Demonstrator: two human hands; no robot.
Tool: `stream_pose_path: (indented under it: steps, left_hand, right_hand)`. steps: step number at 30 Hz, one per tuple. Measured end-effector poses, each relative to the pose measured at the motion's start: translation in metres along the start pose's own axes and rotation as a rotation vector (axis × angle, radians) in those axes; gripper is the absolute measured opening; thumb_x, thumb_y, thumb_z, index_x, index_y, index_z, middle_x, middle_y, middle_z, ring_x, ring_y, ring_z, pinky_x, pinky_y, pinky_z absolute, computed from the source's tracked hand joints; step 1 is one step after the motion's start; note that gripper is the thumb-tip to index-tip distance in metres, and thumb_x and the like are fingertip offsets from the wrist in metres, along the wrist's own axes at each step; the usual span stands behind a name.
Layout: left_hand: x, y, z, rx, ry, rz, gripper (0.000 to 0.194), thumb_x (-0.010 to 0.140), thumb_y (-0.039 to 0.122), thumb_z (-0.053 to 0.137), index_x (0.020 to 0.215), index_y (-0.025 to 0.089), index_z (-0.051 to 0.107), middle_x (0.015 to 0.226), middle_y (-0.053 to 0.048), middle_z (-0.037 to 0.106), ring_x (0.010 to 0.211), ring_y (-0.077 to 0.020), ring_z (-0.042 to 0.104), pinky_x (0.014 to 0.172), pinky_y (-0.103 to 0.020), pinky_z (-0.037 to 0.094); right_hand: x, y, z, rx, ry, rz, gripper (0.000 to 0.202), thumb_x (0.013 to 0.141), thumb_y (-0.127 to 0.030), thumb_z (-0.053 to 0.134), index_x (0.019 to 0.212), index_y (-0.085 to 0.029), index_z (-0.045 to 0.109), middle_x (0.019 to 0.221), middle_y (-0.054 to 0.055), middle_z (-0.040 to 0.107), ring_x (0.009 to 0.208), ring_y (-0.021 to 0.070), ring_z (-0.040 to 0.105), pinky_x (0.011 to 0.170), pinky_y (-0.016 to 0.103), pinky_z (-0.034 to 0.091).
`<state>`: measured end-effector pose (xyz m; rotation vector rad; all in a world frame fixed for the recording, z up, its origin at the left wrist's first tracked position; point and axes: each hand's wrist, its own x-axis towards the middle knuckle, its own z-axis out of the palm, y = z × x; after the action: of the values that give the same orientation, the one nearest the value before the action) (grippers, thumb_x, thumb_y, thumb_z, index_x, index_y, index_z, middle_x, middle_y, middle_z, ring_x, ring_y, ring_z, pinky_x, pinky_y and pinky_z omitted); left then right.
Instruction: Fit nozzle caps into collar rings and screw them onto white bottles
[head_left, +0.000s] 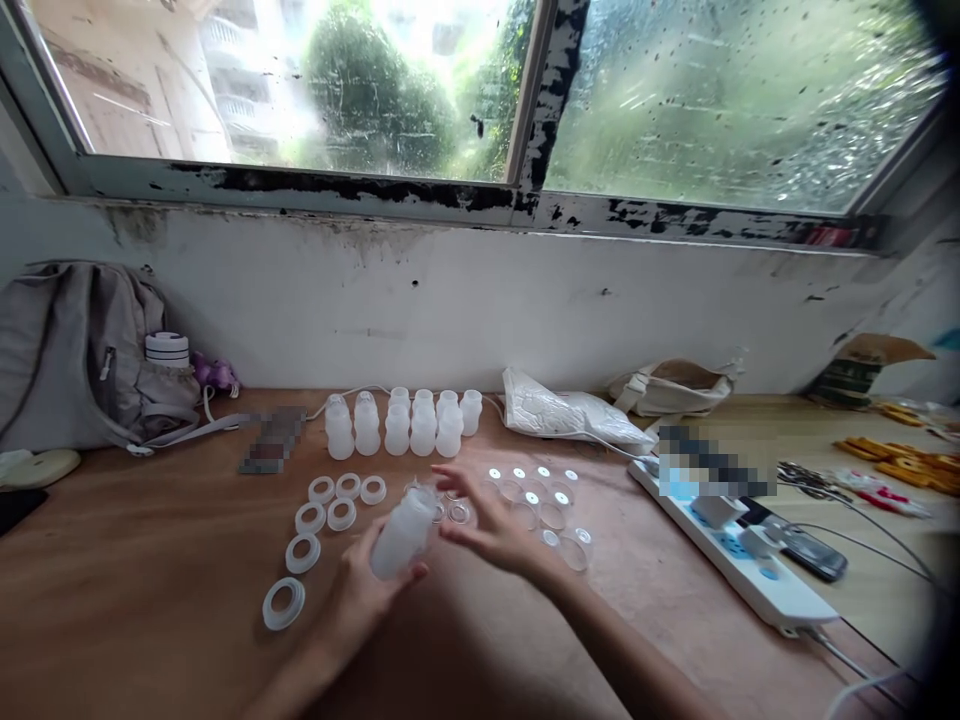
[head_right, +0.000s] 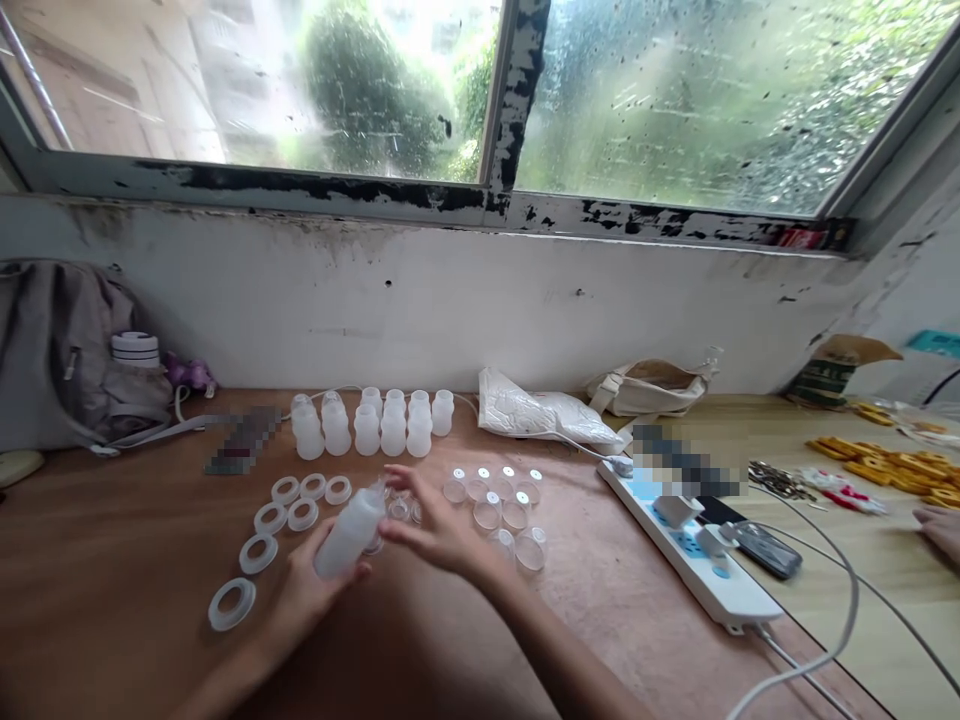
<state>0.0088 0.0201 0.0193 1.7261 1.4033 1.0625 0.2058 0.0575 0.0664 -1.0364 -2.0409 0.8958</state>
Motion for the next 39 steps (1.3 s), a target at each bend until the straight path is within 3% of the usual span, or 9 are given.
stream_pose_path:
  steps: [2,4,8,12,16,19,21,28,39]
  left_hand:
    - [0.005,0.000,-0.008,0.000,0.045,-0.023,0.048,0.068,0.048,0.058,0.104,0.016,0.053,0.095,-0.009,0.066,0.085,-0.0258,0.061,0.070,-0.032,0.049]
    - [0.007,0.002,-0.011,-0.021,0.073,-0.010,0.044,0.074,0.048,0.050,0.104,0.015,0.054,0.095,-0.009,0.066,0.085,-0.0249,0.062,0.070,-0.032,0.050]
    - [0.005,0.006,-0.009,0.039,0.071,0.039,0.039,0.075,0.044,0.052,0.102,0.017,0.057,0.095,-0.007,0.067,0.085,-0.0233,0.063,0.072,-0.031,0.050]
    - [0.003,0.003,-0.006,0.127,0.037,0.105,0.037,0.071,0.039,0.058,0.102,0.019,0.060,0.097,-0.005,0.066,0.088,-0.0220,0.062,0.075,-0.030,0.050]
    - [0.002,-0.001,-0.007,0.174,0.058,0.136,0.039,0.071,0.037,0.061,0.106,0.020,0.059,0.098,-0.005,0.065,0.089,-0.0216,0.061,0.076,-0.030,0.050]
    - [0.001,-0.004,-0.007,0.186,0.065,0.137,0.041,0.071,0.038,0.060,0.108,0.020,0.058,0.100,-0.006,0.064,0.092,-0.0220,0.060,0.078,-0.031,0.049]
    - [0.001,-0.006,-0.007,0.180,0.063,0.125,0.042,0.072,0.039,0.060,0.110,0.020,0.056,0.101,-0.006,0.064,0.093,-0.0220,0.059,0.079,-0.032,0.048]
    - [0.002,-0.008,-0.008,0.150,0.076,0.086,0.043,0.072,0.038,0.061,0.111,0.021,0.056,0.103,-0.005,0.063,0.095,-0.0215,0.058,0.081,-0.031,0.047]
    - [0.001,0.001,-0.011,0.073,0.041,0.077,0.042,0.070,0.034,0.062,0.109,0.020,0.058,0.098,-0.005,0.063,0.089,-0.0207,0.059,0.077,-0.029,0.047]
  right_hand:
    - [0.008,0.015,-0.025,-0.298,0.077,0.028,0.034,0.082,-0.035,0.051,0.113,-0.024,0.050,0.122,0.007,0.050,0.113,0.0223,0.044,0.094,0.039,0.034]
    - [0.011,0.036,-0.044,-0.633,0.187,0.142,0.030,0.078,-0.030,0.055,0.108,-0.022,0.056,0.122,0.009,0.051,0.118,0.0281,0.038,0.098,0.050,0.022]
    - [0.008,0.077,-0.059,-0.805,0.072,0.304,0.027,0.075,-0.023,0.056,0.102,-0.023,0.059,0.114,0.008,0.059,0.114,0.0299,0.042,0.097,0.060,0.012]
    - [0.008,0.082,-0.061,-0.696,0.103,0.271,0.016,0.074,-0.024,0.057,0.089,-0.021,0.061,0.097,0.006,0.065,0.105,0.0277,0.050,0.097,0.059,0.012]
    - [0.012,0.055,-0.057,-0.288,0.223,0.231,0.024,0.077,-0.039,0.055,0.088,-0.018,0.059,0.090,0.008,0.065,0.088,0.0233,0.058,0.082,0.042,0.042]
    - [0.012,0.035,-0.042,0.076,0.124,0.194,0.029,0.079,-0.044,0.052,0.090,-0.017,0.057,0.083,0.006,0.064,0.078,0.0191,0.061,0.069,0.031,0.047]
    - [0.012,0.027,-0.030,0.190,0.100,0.192,0.029,0.080,-0.043,0.051,0.090,-0.017,0.056,0.076,0.004,0.063,0.071,0.0172,0.061,0.064,0.029,0.047]
    - [0.012,0.019,-0.021,0.411,0.233,0.239,0.033,0.077,-0.046,0.055,0.087,-0.014,0.056,0.076,0.005,0.062,0.064,0.0155,0.060,0.062,0.030,0.047]
    - [0.009,0.012,0.000,0.362,0.043,0.233,0.028,0.078,-0.042,0.056,0.088,-0.015,0.053,0.071,0.003,0.062,0.066,0.0156,0.062,0.061,0.028,0.049]
